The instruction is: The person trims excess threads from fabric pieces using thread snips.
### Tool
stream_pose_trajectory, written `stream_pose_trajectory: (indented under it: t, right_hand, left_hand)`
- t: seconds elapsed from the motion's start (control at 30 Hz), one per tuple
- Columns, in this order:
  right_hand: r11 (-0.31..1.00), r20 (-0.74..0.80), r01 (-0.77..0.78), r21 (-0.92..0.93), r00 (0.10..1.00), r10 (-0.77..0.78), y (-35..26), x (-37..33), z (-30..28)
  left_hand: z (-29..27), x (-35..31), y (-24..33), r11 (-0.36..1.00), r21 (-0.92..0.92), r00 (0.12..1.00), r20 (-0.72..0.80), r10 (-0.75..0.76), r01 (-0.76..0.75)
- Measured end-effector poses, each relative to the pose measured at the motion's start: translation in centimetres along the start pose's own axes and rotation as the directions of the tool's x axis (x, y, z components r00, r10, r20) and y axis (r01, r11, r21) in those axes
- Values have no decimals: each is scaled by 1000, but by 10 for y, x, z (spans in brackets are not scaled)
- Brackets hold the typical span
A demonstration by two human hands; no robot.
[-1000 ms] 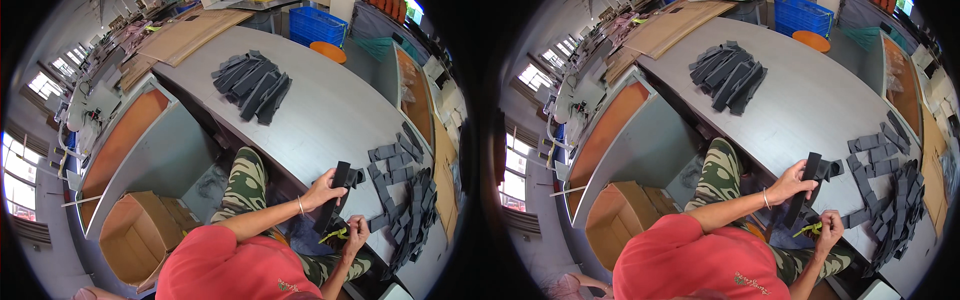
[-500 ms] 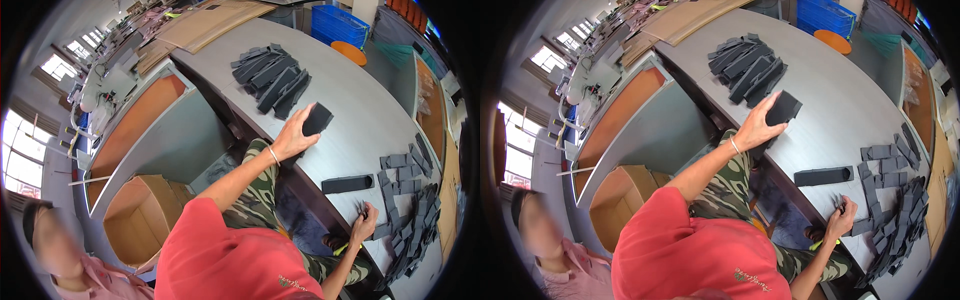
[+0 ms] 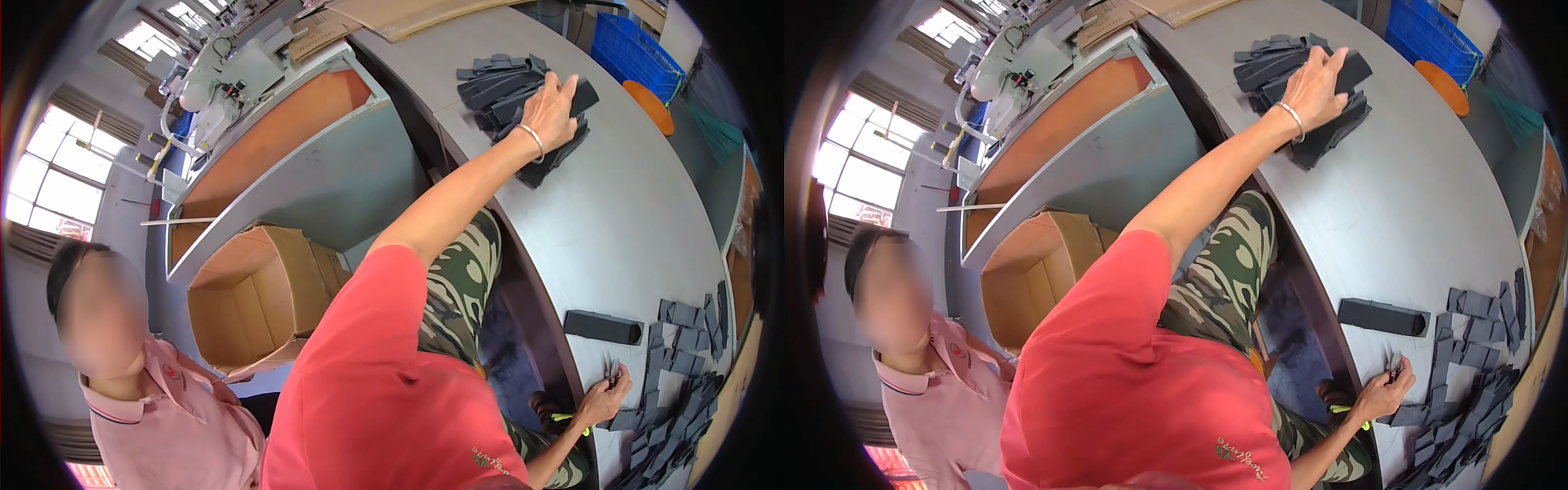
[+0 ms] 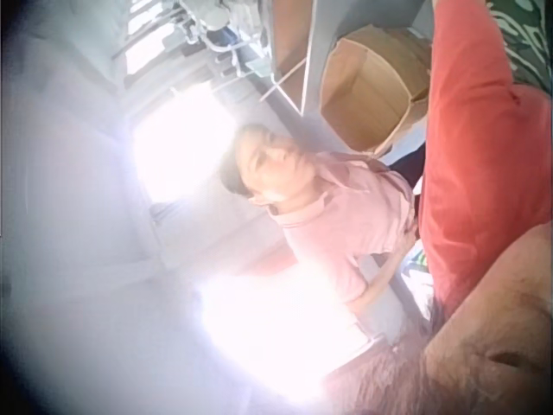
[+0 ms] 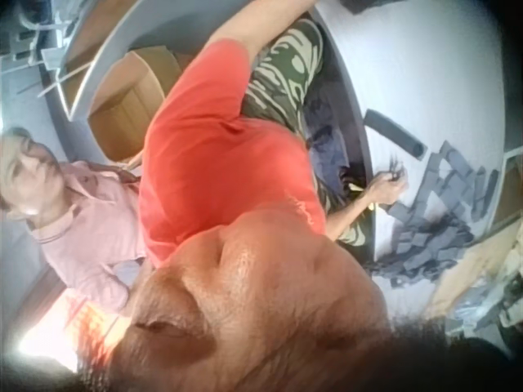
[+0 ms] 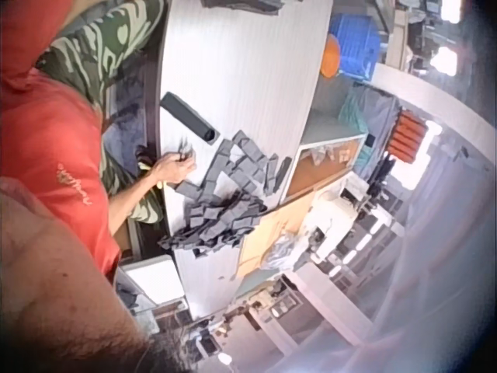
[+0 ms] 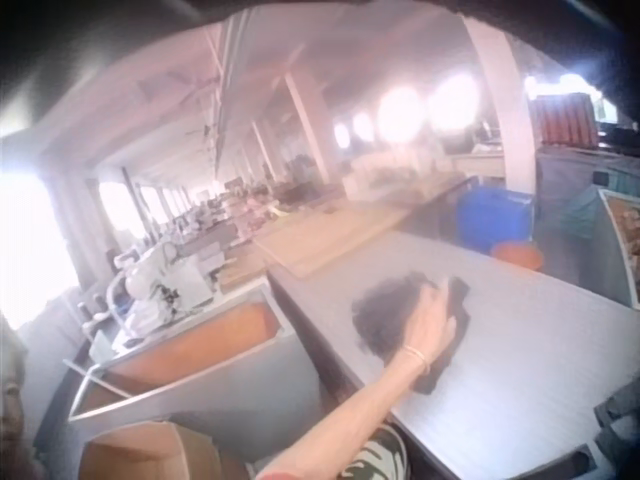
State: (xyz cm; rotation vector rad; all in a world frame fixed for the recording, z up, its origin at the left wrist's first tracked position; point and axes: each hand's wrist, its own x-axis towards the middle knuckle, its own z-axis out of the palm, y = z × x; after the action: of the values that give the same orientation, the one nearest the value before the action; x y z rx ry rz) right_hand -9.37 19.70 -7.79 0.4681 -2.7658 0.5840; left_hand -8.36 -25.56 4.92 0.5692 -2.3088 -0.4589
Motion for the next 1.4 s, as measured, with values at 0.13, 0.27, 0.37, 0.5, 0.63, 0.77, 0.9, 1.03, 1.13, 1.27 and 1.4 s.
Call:
stream_pose_trajectory:
  t: [0.13, 0.27, 0.37, 0.5, 0.63, 0.77, 0.9, 1.03, 1.13, 1.27, 1.4]
  right_hand:
    - [999, -50, 37, 39, 998, -35, 1, -3, 2]
    - [1000, -14, 0, 1, 1000, 0, -4, -2, 2]
    - [1000, -23, -13, -10, 1000, 13, -3, -3, 0]
    - [1000, 2, -19, 8, 1000, 19, -1, -3, -2]
    - [999, 26, -33, 23, 999, 32, -3, -3, -4]
    - [999, 31, -28, 35, 999, 26, -6, -2, -3]
    - [1000, -27, 7, 23, 1000, -6, -7, -1, -1]
    - [1000, -25, -4, 28, 1000, 4, -8, -2, -4]
    - [999, -57, 24, 31, 998, -22, -7, -2, -3]
    - [998, -73, 35, 50, 997, -31, -9, -2, -3]
    - [999, -54, 15, 32, 998, -13, -7, -3, -3]
  left_hand:
    - [45, 17, -38, 986, 161, 993, 100, -65, 48]
    - [65, 11, -79, 998, -49, 994, 104, -33, 39]
    - [35, 12, -85, 966, -259, 989, -146, -26, -13]
    - [-4, -1, -120, 973, -201, 966, -208, -151, 109]
    - [-16, -33, -133, 993, -33, 994, 15, -112, 113]
    - [-2, -52, -139, 983, 134, 991, 14, -129, 126]
    - [-4, -48, -129, 981, 57, 978, 85, -192, 188]
    - [-7, -46, -114, 971, 204, 988, 72, -139, 122]
    - [-4, -43, -114, 978, 164, 990, 34, -138, 131]
    - [0, -42, -126, 942, 325, 978, -154, 139, -82]
    - [6, -50, -123, 894, 368, 962, 7, 272, -255]
